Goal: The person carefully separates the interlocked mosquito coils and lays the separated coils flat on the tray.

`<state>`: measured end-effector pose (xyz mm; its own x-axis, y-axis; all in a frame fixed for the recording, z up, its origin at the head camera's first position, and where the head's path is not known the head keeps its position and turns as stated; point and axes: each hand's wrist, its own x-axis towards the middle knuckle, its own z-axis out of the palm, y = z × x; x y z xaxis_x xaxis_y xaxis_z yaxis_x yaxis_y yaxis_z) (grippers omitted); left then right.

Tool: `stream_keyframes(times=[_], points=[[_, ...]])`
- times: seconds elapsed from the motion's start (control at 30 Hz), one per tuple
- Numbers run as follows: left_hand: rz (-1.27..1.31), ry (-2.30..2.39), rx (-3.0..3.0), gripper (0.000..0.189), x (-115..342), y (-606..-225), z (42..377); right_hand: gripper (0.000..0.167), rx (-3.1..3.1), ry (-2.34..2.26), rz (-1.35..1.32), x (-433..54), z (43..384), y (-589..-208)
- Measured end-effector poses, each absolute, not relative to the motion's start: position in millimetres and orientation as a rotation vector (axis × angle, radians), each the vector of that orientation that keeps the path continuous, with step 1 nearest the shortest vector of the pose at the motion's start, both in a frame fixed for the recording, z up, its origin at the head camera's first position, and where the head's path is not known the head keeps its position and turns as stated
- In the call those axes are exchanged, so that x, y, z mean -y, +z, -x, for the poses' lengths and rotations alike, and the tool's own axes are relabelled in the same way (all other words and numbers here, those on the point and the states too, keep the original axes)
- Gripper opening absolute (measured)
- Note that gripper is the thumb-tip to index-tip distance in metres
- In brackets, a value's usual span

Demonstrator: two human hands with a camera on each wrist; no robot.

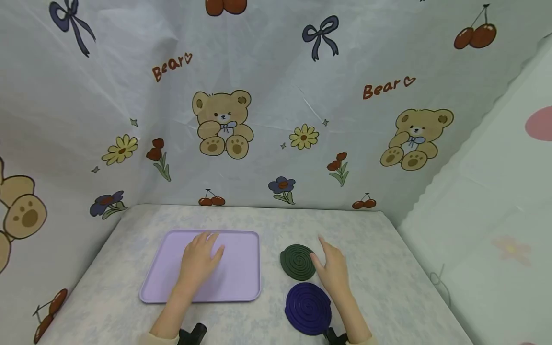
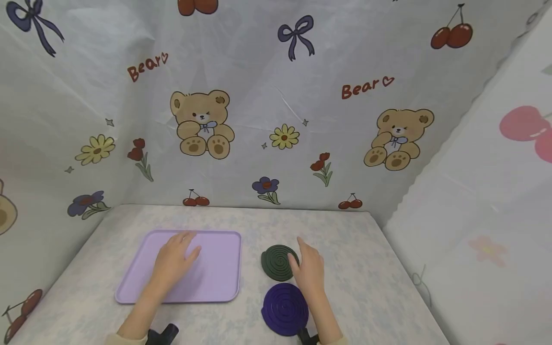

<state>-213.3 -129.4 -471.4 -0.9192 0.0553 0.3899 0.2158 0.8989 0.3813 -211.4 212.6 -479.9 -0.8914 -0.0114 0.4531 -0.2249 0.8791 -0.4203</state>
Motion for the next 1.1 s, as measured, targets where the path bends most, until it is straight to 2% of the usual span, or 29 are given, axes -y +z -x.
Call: stream_keyframes(times=[0.23,0.5,0.7,0.9,1.1], points=[[0.183,-0.822,2.530,0.026,99,-490,202,0.039,2.661,0.981,-0.021,-223,200,-500],[0.331,-0.984,2.494,0.013,53,-508,181,0.030,2.663,1.176,0.070,-233,190,-516],[0.446,-1.152,2.551,0.013,21,-522,165,0.034,2.726,1.213,0.144,-241,181,-527],[0.575,-1.406,2.643,0.017,-10,-533,144,0.037,2.751,1.222,0.092,-244,175,-534],[0.567,-1.594,2.699,0.027,-21,-539,136,0.037,2.748,1.230,0.040,-244,176,-535]])
